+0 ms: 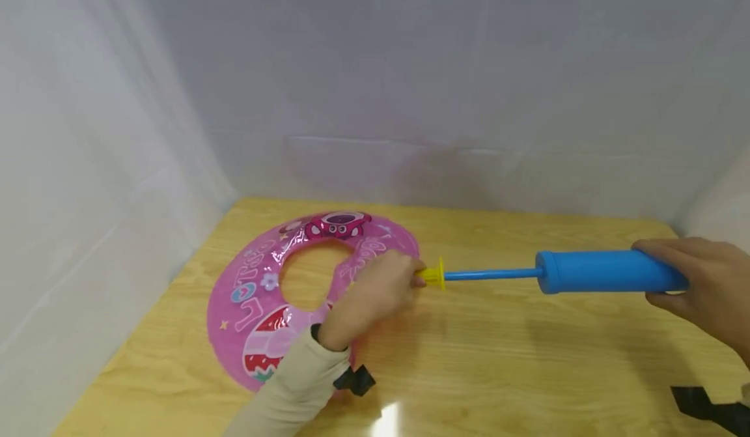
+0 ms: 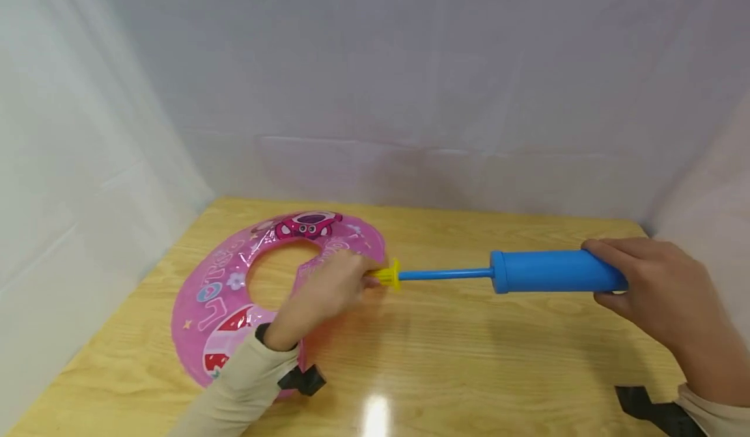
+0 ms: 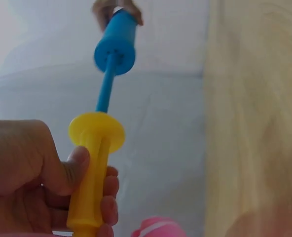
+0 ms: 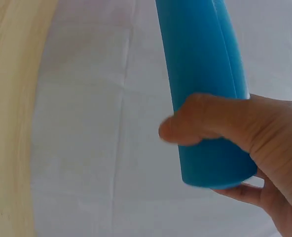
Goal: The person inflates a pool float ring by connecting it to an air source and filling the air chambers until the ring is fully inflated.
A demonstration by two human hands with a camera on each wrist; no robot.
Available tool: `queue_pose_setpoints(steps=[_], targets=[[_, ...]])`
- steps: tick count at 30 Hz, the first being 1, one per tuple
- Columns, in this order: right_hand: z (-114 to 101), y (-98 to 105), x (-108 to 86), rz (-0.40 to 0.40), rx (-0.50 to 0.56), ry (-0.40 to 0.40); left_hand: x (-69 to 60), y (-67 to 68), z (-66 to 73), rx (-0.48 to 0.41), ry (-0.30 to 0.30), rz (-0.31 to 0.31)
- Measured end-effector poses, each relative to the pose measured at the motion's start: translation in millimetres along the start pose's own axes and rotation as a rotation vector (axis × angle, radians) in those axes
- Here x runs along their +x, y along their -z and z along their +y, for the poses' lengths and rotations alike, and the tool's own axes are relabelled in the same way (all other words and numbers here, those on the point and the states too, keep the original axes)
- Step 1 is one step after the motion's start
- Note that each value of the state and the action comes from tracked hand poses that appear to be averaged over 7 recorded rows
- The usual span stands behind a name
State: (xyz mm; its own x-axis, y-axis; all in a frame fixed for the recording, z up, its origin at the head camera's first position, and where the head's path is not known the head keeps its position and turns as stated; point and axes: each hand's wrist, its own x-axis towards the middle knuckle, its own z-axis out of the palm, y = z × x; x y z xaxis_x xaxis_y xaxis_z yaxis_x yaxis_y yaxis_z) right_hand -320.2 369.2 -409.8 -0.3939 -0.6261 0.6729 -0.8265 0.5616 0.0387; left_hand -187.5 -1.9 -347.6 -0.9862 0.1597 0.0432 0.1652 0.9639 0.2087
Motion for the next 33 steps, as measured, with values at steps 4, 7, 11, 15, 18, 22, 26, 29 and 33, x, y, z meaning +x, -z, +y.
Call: queue_pose_setpoints(steps=[4, 7, 11, 15, 18, 22, 26, 29, 33], targets=[[-11, -3, 5.4, -0.019, -0.027, 0.039, 0.7, -13.8, 4.0, 0.047, -0.012, -0.003], [-21, -3, 7.9, -0.030, -0.051, 0.054, -0.6, -19.6, 7.0, 0.070, -0.020, 0.006], [-33, 1, 11.2, -0.060, -0.093, 0.074, -2.0, -22.3, 11.5, 0.051, -0.026, 0.000], [-46, 3, 16.5, -0.042, -0.101, 0.119, -3.1, -24.6, 15.3, 0.041, -0.031, -0.012], [-56, 1, 20.7, -0.004, -0.093, 0.145, -4.0, -26.6, 17.1, 0.045, -0.027, -0.029], [-64, -11, 29.3, 0.046, -0.067, 0.184, -1.6, -27.6, 15.1, 0.076, -0.023, -0.026], [-70, -23, 32.2, 0.072, -0.019, 0.229, -0.8, -27.9, 14.0, 0.072, -0.006, -0.038], [-74, -33, 29.7, 0.075, 0.010, 0.251, -1.8, -29.3, 15.8, 0.066, 0.019, -0.057], [-76, -43, 28.8, 0.079, 0.031, 0.263, -1.3, -31.4, 17.9, 0.082, 0.029, -0.049]])
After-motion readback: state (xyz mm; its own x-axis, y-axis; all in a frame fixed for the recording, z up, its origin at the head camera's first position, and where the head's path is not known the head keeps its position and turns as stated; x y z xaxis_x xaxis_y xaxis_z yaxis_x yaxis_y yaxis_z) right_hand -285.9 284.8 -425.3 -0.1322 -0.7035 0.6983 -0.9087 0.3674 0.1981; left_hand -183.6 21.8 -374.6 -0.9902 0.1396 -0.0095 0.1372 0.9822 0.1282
